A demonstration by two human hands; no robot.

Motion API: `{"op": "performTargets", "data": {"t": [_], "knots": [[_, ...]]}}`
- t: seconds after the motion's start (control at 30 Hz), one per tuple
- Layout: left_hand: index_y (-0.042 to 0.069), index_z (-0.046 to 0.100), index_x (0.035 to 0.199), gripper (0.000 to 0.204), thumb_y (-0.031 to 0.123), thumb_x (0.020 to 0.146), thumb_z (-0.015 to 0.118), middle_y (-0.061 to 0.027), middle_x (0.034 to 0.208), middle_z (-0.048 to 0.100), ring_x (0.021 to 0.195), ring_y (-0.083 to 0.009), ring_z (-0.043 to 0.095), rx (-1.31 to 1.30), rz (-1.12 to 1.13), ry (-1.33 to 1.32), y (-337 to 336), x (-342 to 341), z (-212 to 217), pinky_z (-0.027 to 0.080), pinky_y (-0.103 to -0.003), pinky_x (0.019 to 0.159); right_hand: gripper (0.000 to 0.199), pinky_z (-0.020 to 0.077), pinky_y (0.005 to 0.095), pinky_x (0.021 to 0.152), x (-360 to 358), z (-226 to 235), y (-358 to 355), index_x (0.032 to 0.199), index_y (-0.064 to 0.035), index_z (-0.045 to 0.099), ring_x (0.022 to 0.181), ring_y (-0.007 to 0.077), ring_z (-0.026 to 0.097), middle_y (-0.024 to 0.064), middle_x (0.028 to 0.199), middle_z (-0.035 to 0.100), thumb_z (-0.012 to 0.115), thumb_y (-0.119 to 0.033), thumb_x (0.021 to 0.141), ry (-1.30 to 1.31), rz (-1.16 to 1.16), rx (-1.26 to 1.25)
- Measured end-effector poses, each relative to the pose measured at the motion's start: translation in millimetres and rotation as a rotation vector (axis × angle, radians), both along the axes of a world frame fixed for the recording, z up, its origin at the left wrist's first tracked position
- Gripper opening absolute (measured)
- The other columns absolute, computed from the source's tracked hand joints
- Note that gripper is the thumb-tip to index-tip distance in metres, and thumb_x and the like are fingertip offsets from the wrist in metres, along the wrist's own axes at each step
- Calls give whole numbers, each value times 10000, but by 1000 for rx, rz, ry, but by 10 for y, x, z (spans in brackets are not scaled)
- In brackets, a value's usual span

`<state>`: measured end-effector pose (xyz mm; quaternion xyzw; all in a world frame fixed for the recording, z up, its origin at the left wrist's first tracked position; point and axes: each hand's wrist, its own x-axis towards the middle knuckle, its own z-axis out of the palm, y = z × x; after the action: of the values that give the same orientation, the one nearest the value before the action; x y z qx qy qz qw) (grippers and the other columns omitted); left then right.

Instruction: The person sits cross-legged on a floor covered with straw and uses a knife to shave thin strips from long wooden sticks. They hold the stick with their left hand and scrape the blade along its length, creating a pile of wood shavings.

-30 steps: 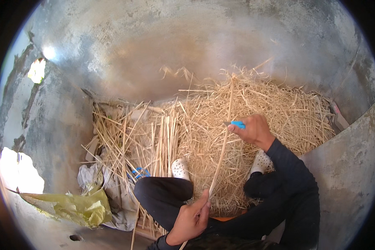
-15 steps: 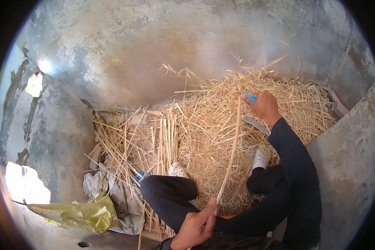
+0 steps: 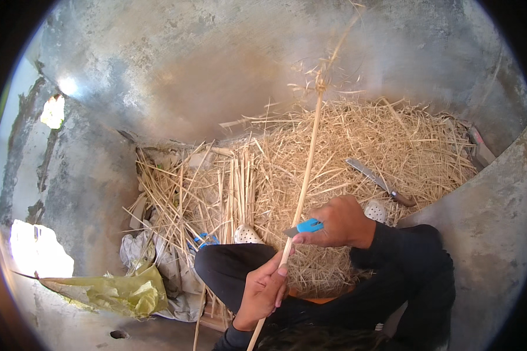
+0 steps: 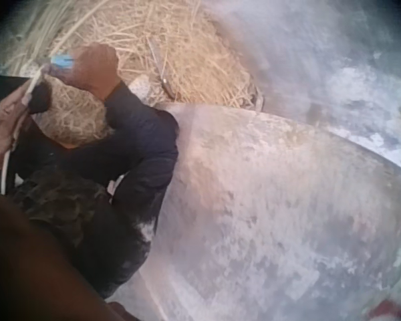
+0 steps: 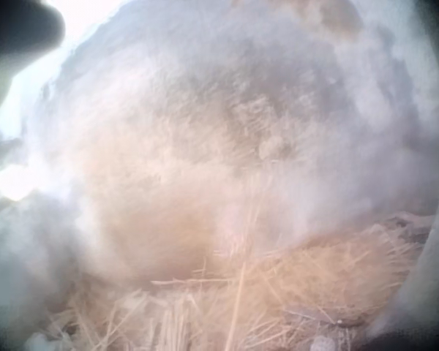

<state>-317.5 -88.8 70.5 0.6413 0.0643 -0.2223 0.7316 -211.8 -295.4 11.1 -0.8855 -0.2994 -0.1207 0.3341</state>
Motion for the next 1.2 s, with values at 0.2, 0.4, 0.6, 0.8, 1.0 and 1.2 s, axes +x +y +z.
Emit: {"op": "performTargets", "data": {"t": [0.2, 0.4, 0.6, 0.8, 1.0, 1.2], "knots": [[-43, 428, 1370, 420, 149, 999, 477, 60, 546, 423, 404, -16, 347, 73, -30, -61, 28, -69, -30, 288, -181, 425, 761, 441, 401, 431, 177, -39, -118, 531, -76, 611, 410, 299, 554, 112, 431, 507, 497, -795, 752, 66, -163, -38], [1, 390, 1416, 422, 119, 1014, 438, 60, 598, 428, 457, -3, 359, 143, -35, -119, 35, 7, 46, 308, -172, 435, 758, 444, 379, 430, 180, -31, -74, 526, -88, 611, 413, 266, 568, 102, 447, 531, 515, -817, 714, -24, -148, -124], [-37, 417, 1379, 422, 134, 998, 474, 51, 539, 418, 401, -15, 339, 97, 30, -127, 33, 69, -6, 297, -181, 420, 761, 426, 374, 409, 241, -69, -5, 521, -86, 603, 386, 252, 545, 86, 413, 489, 521, -820, 707, -90, -172, -60], [-41, 414, 1378, 427, 143, 999, 479, 51, 532, 413, 397, -14, 337, 60, 7, -143, 25, 95, -6, 296, -184, 421, 773, 393, 354, 372, 311, -60, -55, 537, -82, 614, 341, 236, 507, 76, 387, 458, 515, -830, 703, -166, -171, -75], [-47, 427, 1366, 415, 141, 1000, 476, 57, 518, 401, 395, -12, 330, 99, -17, -50, 0, 76, 45, 290, -180, 429, 621, 416, 373, 438, 559, -245, -204, 667, -135, 689, 414, 235, 535, 57, 453, 513, 570, -738, 755, -78, -483, -209], [-63, 435, 1355, 419, 155, 1000, 477, 59, 526, 407, 399, -10, 334, -9, 15, -6, 34, -6, -34, 288, -177, 429, 577, 422, 366, 436, 463, -122, -391, 744, -181, 731, 440, 271, 544, 68, 482, 529, 505, -705, 829, -101, -322, -68]]}}
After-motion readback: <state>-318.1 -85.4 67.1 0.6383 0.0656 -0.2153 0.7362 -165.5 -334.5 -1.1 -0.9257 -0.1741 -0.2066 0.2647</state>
